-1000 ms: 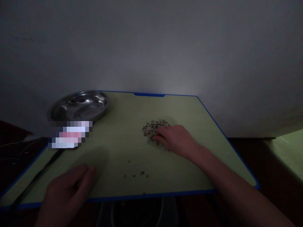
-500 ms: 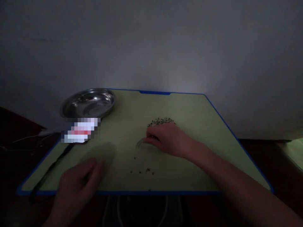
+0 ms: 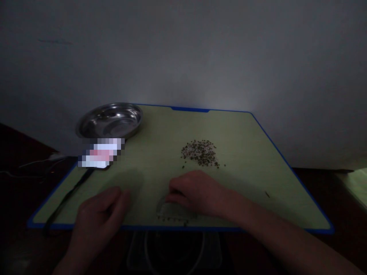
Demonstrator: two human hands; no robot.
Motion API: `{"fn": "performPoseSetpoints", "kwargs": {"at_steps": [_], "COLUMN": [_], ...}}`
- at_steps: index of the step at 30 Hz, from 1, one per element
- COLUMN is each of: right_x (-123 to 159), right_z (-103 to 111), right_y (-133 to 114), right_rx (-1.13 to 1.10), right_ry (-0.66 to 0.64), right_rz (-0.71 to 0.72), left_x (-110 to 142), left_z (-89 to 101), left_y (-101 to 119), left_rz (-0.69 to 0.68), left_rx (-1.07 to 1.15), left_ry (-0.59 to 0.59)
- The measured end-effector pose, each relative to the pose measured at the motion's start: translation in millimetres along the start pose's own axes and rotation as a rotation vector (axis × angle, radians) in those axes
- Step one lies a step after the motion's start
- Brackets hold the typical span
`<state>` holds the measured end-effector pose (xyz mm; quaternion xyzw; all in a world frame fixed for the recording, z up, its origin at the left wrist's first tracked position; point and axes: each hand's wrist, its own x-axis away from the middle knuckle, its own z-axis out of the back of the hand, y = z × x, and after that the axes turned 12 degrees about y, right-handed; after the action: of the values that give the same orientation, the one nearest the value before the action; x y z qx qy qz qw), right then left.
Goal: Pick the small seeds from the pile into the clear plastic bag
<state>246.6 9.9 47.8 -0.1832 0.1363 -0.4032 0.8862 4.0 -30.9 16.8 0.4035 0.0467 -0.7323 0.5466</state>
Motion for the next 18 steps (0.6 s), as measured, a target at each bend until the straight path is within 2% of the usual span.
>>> {"fn": "performPoseSetpoints", "kwargs": {"at_steps": [5,12,15,18], "right_x": [7,10,12,18], "right_z": [-5,4,9,19], "right_y": [-6,-15,-12,-1], "right_rx": [-0.064,-0.092,-0.081,-0.106], "right_ry": [0.010,0.015,0.069,0.204], "right_rz": [0.025,0.046,0.028,-0.029], "left_x": [0,1,1,0], "left_z": [-0.3,-0.5,-0.3,-1.1], "left_y": [1,0,2,3], "left_rz": [0.020,0.011,0.005,-0.014], "left_rx": [-0.003,-0.021,-0.035,-0.038], "left_ry": [-0.013,-0.024,-0.033,-0.036]}}
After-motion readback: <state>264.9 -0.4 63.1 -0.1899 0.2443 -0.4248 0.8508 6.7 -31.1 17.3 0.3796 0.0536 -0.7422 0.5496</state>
